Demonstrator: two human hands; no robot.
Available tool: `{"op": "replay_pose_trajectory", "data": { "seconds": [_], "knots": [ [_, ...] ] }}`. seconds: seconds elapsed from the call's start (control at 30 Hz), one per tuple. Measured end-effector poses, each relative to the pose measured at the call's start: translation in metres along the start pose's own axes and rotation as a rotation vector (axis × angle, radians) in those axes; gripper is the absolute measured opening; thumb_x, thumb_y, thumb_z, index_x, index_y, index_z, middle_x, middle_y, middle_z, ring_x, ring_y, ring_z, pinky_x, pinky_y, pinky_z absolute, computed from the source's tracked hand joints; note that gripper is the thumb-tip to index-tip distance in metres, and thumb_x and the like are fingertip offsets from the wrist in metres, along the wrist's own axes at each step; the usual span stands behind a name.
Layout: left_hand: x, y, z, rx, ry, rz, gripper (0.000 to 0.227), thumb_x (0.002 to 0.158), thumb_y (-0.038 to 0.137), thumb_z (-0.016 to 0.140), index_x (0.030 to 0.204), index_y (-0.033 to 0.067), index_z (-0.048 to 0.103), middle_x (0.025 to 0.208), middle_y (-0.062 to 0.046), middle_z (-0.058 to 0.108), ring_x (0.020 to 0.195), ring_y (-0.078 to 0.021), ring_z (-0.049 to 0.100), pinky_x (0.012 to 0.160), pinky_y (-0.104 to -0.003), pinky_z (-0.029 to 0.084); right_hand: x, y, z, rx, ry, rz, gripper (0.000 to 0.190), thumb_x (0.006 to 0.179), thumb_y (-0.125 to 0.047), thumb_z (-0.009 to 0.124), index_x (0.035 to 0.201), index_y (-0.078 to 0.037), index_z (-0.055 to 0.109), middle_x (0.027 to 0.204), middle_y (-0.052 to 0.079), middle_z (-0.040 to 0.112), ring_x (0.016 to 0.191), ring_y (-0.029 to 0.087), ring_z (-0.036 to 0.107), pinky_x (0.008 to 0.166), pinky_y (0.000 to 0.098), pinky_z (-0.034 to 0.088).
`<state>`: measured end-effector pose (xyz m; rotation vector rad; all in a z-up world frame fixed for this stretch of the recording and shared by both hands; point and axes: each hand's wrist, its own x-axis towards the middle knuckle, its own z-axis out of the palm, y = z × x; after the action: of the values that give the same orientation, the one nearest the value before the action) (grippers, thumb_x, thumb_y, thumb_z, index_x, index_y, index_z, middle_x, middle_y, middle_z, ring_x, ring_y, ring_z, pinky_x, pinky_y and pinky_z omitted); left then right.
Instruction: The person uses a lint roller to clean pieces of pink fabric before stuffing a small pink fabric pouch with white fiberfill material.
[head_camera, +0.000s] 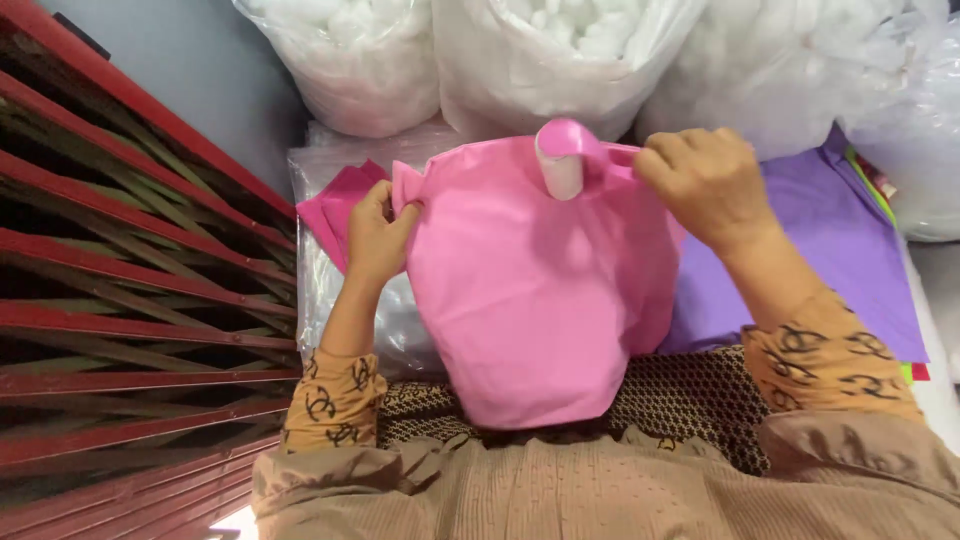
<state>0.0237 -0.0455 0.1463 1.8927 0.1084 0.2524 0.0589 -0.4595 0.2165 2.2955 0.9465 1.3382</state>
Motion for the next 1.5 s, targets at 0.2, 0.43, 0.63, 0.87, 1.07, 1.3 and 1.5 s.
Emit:
{"op": "replay_pose_trajectory", "data": {
  "seconds": [0.2, 0.43, 0.63, 0.87, 1.07, 1.3, 1.5],
  "knots": [
    [0.032, -0.096, 0.012, 0.366, 0.189, -0.162, 0.023, 0.091, 0.019, 0.068, 0.097, 0.0008, 0.056, 0.091, -0.025, 0.066, 0.089, -0.0465, 0.066, 0.081, -0.052, 0.05, 0.01, -0.055, 0.033, 0.015, 0.155, 0.131, 0.023, 0.103, -0.007, 0.055, 0.083, -0.019, 0.054, 0.112, 0.001, 0.064, 0.096, 0.019, 0.066, 0.069, 0.027, 0.047],
    [0.014, -0.107, 0.034, 0.78, 0.081, -0.142, 0.074, 0.093, 0.027, 0.075, 0.154, 0.0087, 0.037, 0.149, -0.026, 0.039, 0.14, -0.0471, 0.04, 0.114, -0.061, 0.037, -0.12, -0.131, 0.034, 0.862, -0.374, 0.741, 0.031, 0.094, -0.028, 0.077, 0.096, -0.008, 0.054, 0.087, 0.017, 0.056, 0.087, 0.041, 0.065, 0.07, 0.0466, 0.05],
    [-0.02, -0.081, 0.065, 0.92, -0.641, -0.115, 0.071, 0.095, 0.047, 0.063, 0.158, 0.0219, 0.04, 0.163, -0.022, 0.032, 0.153, -0.0492, 0.019, 0.119, -0.066, 0.024, -0.133, -0.184, 0.047, 1.196, -0.614, 0.941, 0.047, 0.083, -0.017, 0.079, 0.124, 0.002, 0.065, 0.122, 0.031, 0.067, 0.118, 0.05, 0.06, 0.099, 0.0587, 0.049],
    [0.013, -0.1, 0.076, 0.972, -0.646, -0.171, 0.081, 0.091, 0.068, 0.055, 0.161, 0.0341, 0.031, 0.172, -0.014, 0.009, 0.154, -0.0524, 0.006, 0.12, -0.072, 0.016, -0.128, -0.157, 0.127, 1.186, -0.747, 0.546, 0.055, 0.089, -0.031, 0.071, 0.137, -0.004, 0.06, 0.15, 0.021, 0.053, 0.143, 0.05, 0.037, 0.122, 0.0634, 0.018],
    [0.03, -0.094, 0.075, 0.956, -0.618, -0.177, 0.103, 0.079, 0.073, 0.067, 0.163, 0.0283, 0.028, 0.172, -0.019, 0.008, 0.154, -0.053, 0.006, 0.12, -0.071, 0.015, -0.077, -0.121, 0.161, 1.001, -0.95, 0.439, 0.052, 0.095, -0.042, 0.062, 0.136, -0.01, 0.059, 0.145, 0.016, 0.058, 0.13, 0.047, 0.052, 0.112, 0.0627, 0.036],
    [-0.026, -0.089, 0.054, 1.155, -0.806, -0.323, 0.126, 0.07, 0.076, 0.076, 0.166, 0.0209, 0.015, 0.171, -0.019, 0.007, 0.156, -0.0452, 0.006, 0.122, -0.065, 0.01, -0.008, -0.149, 0.086, 0.866, -1.124, 0.611, 0.046, 0.099, -0.049, 0.057, 0.136, -0.029, 0.041, 0.126, 0.014, 0.062, 0.103, 0.043, 0.071, 0.091, 0.0565, 0.056],
    [-0.041, -0.096, 0.039, 1.192, -0.81, -0.276, 0.123, 0.073, 0.065, 0.081, 0.166, 0.023, 0.012, 0.172, -0.017, 0.008, 0.157, -0.0416, 0.008, 0.121, -0.069, 0.008, -0.026, -0.136, 0.046, 0.935, -1.359, 0.701, 0.046, 0.1, -0.046, 0.052, 0.138, -0.022, 0.044, 0.133, 0.019, 0.059, 0.114, 0.046, 0.067, 0.099, 0.0583, 0.051]
  ]
}}
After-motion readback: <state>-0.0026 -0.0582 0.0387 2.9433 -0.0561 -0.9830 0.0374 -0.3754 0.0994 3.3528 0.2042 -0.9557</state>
